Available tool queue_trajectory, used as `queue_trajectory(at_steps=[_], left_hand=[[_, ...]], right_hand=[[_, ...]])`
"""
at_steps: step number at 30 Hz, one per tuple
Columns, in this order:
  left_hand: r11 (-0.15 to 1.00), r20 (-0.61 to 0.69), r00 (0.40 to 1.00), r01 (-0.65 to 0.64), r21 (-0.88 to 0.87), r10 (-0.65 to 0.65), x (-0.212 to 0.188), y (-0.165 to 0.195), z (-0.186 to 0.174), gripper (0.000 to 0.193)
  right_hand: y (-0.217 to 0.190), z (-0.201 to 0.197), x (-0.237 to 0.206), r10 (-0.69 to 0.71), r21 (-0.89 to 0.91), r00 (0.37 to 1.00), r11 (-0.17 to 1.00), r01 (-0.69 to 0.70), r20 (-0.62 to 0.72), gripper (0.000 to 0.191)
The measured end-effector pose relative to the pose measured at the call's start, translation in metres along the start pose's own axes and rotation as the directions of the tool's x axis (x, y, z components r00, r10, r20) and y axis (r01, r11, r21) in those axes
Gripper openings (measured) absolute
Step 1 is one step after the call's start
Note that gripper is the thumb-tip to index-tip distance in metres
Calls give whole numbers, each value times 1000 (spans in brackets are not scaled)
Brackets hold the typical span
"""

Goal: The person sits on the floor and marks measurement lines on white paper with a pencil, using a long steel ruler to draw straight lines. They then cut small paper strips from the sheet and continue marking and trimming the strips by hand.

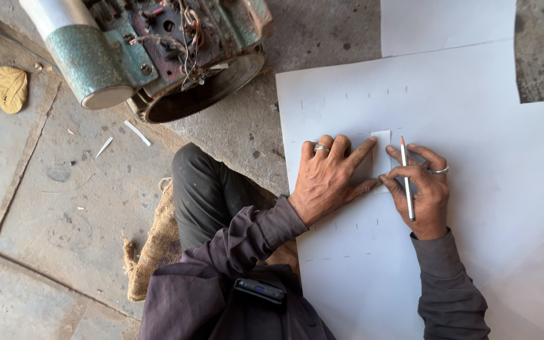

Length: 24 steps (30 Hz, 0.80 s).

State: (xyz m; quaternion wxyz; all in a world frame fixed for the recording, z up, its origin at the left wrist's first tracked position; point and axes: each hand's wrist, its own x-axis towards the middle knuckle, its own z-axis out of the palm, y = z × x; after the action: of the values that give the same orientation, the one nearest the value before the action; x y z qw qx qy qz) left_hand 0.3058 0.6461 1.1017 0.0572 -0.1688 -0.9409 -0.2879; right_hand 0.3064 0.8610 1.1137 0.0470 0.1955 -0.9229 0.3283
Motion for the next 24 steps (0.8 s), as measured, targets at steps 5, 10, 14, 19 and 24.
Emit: queue_trajectory(at_steps=[5,10,14,19,24], left_hand=[[1000,2,1000,-3,14,3,1,1,-1,81],[999,-22,1000,-22,25,22,2,1,-3,75],[999,-6,1000,-31,40,31,2,2,-4,73],[1000,15,1000,-18,24,18,4,5,-9,75],[998,-3,1000,-24,61,24,13,17,-19,77]], right_hand=[[-2,-1,2,4,29,1000,1000,-4,-13,16],[-2,-1,5,-29,-35,1000,999,28,-13,18],[-2,-1,6,-34,-38,999,999,33,-16,18],[-6,-3,9,-33,-47,999,998,31,-33,20],[-13,-13,16,-36,-13,996,999,35,-75,23]])
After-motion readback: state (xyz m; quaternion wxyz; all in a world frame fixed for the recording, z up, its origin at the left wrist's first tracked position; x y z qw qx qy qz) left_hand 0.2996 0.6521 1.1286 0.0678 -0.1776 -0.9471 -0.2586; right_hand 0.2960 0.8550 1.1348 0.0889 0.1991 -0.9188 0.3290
